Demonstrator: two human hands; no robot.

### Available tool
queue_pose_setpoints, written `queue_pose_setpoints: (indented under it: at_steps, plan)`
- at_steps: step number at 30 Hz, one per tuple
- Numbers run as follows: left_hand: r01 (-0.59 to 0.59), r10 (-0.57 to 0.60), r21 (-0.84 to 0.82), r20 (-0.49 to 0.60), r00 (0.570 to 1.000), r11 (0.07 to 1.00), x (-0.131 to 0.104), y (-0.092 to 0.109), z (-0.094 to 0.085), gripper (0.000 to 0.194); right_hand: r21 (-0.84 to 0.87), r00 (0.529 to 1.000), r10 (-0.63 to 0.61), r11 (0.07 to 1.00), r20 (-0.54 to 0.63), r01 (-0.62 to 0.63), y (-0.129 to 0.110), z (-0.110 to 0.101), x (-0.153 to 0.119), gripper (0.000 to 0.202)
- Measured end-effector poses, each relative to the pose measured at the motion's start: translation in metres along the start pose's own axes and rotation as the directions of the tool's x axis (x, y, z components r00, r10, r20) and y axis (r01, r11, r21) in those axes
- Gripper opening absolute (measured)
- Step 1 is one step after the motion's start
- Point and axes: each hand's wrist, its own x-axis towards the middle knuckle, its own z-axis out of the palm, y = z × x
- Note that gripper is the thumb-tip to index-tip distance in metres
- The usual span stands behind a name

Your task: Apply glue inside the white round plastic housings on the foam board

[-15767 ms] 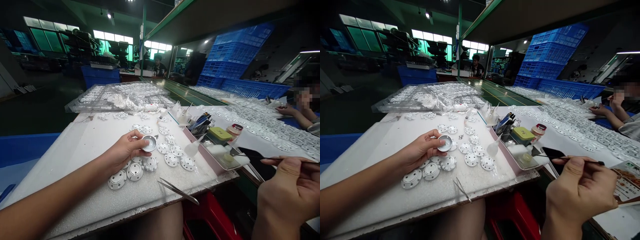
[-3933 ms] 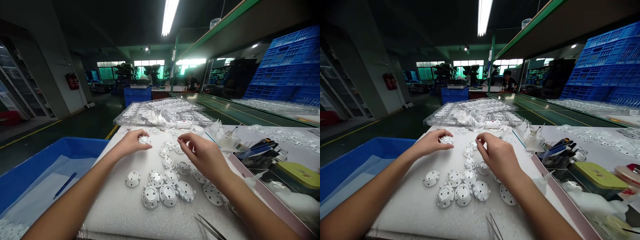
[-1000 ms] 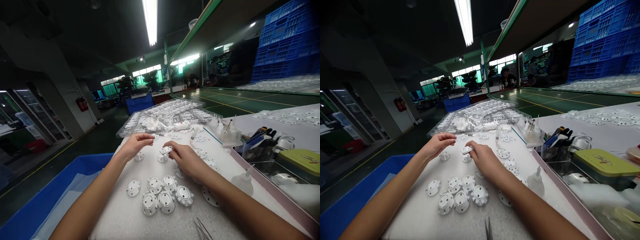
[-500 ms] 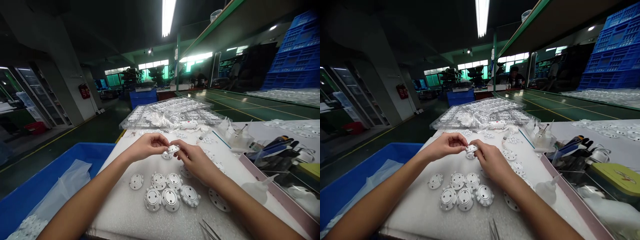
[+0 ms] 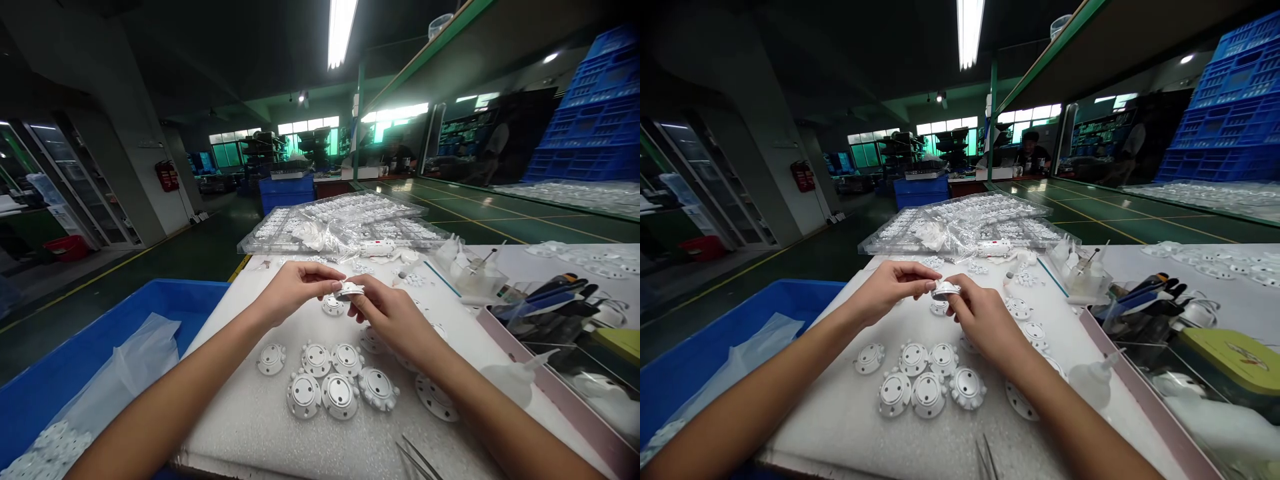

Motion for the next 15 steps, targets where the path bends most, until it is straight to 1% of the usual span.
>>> queue_pose_setpoints:
  at_steps: [3,7,10,11,13,15]
  plan:
    - [-0.042,0.042,0.006,0.01,0.999,0.999,-0.002,0.002,0.003,0.026,0.078,1.0,0.022,0.997,0.007,-0.023,0.0,0.0,0.0,0.029]
    - [-0.191,0.189,0.103,0.025,0.982,0.976,-0.005,0.005,0.006,0.022,0.231,0.996,0.072,0.969,0.053,-0.082,0.001,0.0,0.0,0.034]
    - [-0.28,0.28,0.196,0.027,0.96,0.94,-0.006,0.002,0.009,0.021,0.358,0.991,0.105,0.925,0.087,-0.13,0.0,0.003,-0.001,0.039]
    - [-0.301,0.307,0.231,0.011,0.952,0.925,-0.007,0.0,0.012,0.02,0.388,0.989,0.113,0.911,0.092,-0.14,0.0,0.005,0.0,0.039]
    - [-0.323,0.357,0.311,-0.057,0.932,0.894,-0.007,-0.004,0.017,0.016,0.426,0.987,0.119,0.891,0.112,-0.156,0.001,0.008,0.001,0.039]
    - [-0.311,0.382,0.373,-0.131,0.915,0.874,-0.008,-0.007,0.022,0.013,0.442,0.983,0.102,0.883,0.151,-0.159,0.0,0.008,0.003,0.04]
